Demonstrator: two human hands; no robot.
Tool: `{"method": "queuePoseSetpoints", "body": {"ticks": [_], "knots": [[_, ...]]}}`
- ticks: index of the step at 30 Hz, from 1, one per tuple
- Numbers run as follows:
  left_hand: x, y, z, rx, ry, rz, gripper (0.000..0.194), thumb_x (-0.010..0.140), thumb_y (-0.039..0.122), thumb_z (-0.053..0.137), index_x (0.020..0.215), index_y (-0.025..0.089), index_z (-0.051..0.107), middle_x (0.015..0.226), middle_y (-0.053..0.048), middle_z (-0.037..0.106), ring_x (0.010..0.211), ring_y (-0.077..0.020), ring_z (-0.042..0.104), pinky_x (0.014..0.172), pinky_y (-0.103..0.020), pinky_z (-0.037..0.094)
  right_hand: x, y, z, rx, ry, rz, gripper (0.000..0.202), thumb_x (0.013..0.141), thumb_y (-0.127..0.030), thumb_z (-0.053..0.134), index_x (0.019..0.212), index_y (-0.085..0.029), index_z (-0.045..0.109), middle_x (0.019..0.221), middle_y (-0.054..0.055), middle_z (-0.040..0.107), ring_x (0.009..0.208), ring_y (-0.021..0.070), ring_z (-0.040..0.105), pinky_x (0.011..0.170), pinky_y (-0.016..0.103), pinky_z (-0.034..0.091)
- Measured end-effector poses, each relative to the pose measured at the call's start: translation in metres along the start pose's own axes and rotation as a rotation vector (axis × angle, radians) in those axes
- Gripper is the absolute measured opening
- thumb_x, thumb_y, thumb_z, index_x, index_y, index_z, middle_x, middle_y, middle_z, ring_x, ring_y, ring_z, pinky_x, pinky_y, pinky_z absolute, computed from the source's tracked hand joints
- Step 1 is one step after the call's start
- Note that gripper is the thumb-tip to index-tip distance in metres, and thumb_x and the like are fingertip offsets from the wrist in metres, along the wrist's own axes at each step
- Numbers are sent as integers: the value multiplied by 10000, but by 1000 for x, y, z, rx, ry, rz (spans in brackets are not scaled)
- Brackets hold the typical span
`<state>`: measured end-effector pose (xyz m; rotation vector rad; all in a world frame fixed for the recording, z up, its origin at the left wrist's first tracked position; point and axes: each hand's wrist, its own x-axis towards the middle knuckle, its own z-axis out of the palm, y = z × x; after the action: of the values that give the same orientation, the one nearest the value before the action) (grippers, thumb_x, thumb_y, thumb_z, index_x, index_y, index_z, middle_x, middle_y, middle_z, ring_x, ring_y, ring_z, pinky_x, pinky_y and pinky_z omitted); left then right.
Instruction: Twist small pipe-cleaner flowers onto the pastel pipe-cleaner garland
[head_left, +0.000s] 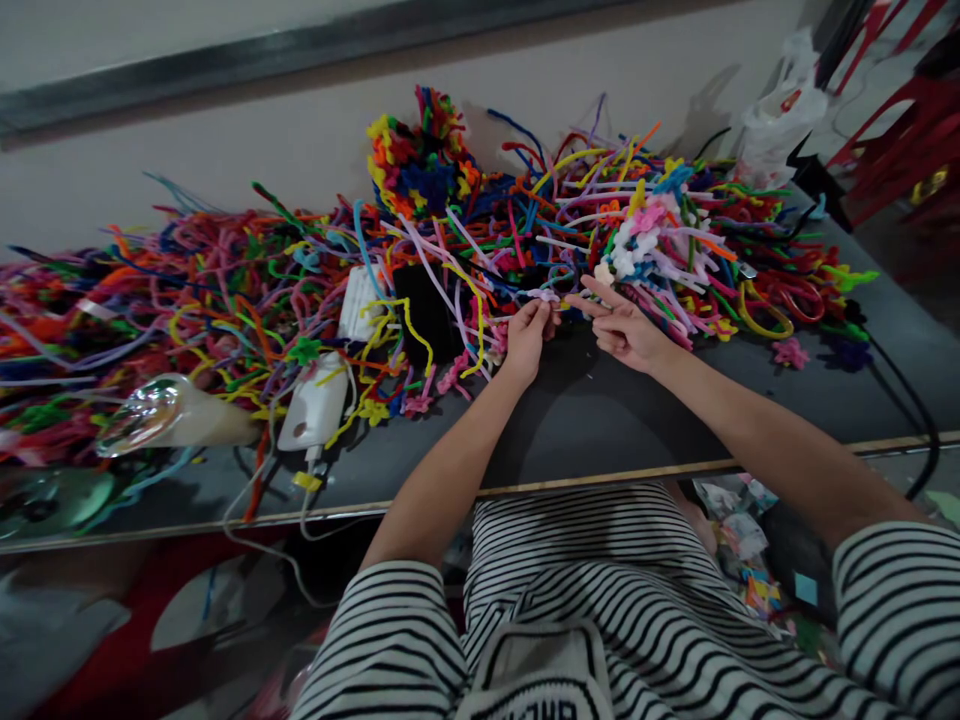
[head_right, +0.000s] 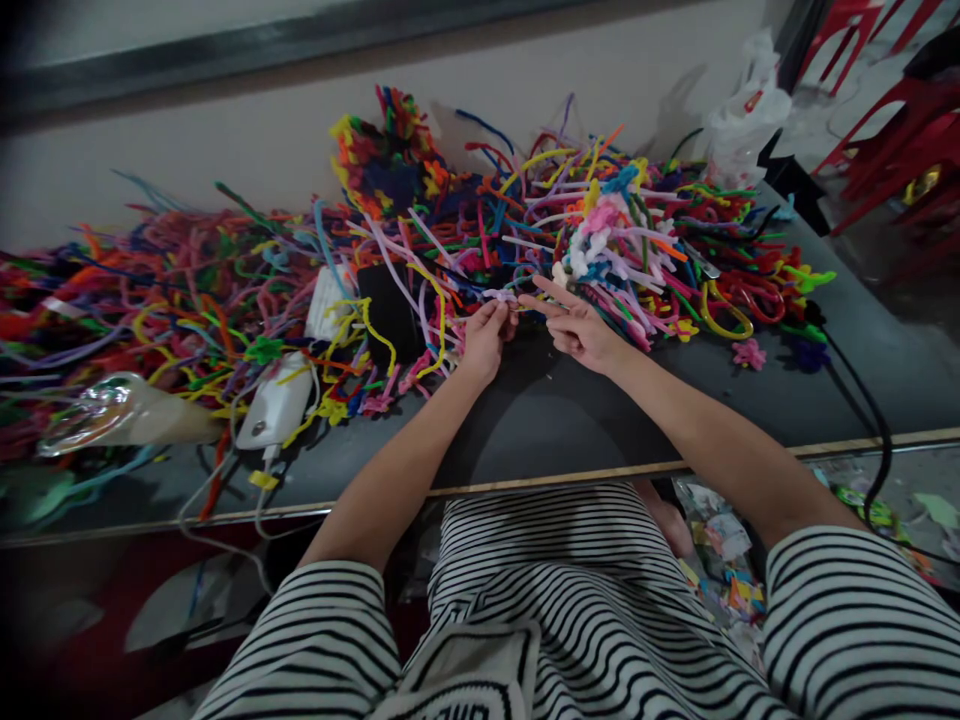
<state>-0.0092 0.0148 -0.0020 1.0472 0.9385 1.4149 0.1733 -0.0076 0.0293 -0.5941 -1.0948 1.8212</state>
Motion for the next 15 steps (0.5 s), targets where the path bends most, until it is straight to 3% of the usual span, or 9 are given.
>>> {"method": "queuePoseSetpoints", "body": {"ticks": [3, 5, 10, 15], "knots": [[1, -1, -1, 12, 4, -10, 225, 942, 355, 672, 822, 164, 662, 632, 15, 557, 487, -58, 434, 462, -196, 303, 1, 0, 1, -22, 17, -26, 592, 755, -55, 663, 1285, -319, 662, 1508, -2, 541, 709, 24, 556, 423, 86, 405], [1, -2, -1, 12, 7, -12, 239, 935, 368, 683, 819, 160, 662, 634, 13, 557, 489, -56, 441, 466, -195, 311, 1, 1, 1, -38, 9, -37, 599, 711, -70, 725, 1258, -311, 686, 1514, -15, 526, 978, 81, 615, 465, 66, 442], [1, -2, -1, 9, 4, -5, 241, 947, 366, 667, 826, 158, 660, 638, 18, 562, 481, -46, 448, 463, -185, 306, 2, 1, 2, -62, -43, -69, 622, 688, -72, 729, 1247, -342, 690, 1606, -47, 406, 1391, 203, 470, 460, 53, 438], [0, -2, -1, 10, 1, -4, 242, 942, 369, 670, 818, 160, 657, 640, 19, 571, 482, -49, 443, 462, -187, 307, 4, 2, 1, -100, -13, -66, 686, 703, -33, 627, 1307, -358, 651, 1641, -39, 351, 1528, 264, 311, 412, 64, 375]]}}
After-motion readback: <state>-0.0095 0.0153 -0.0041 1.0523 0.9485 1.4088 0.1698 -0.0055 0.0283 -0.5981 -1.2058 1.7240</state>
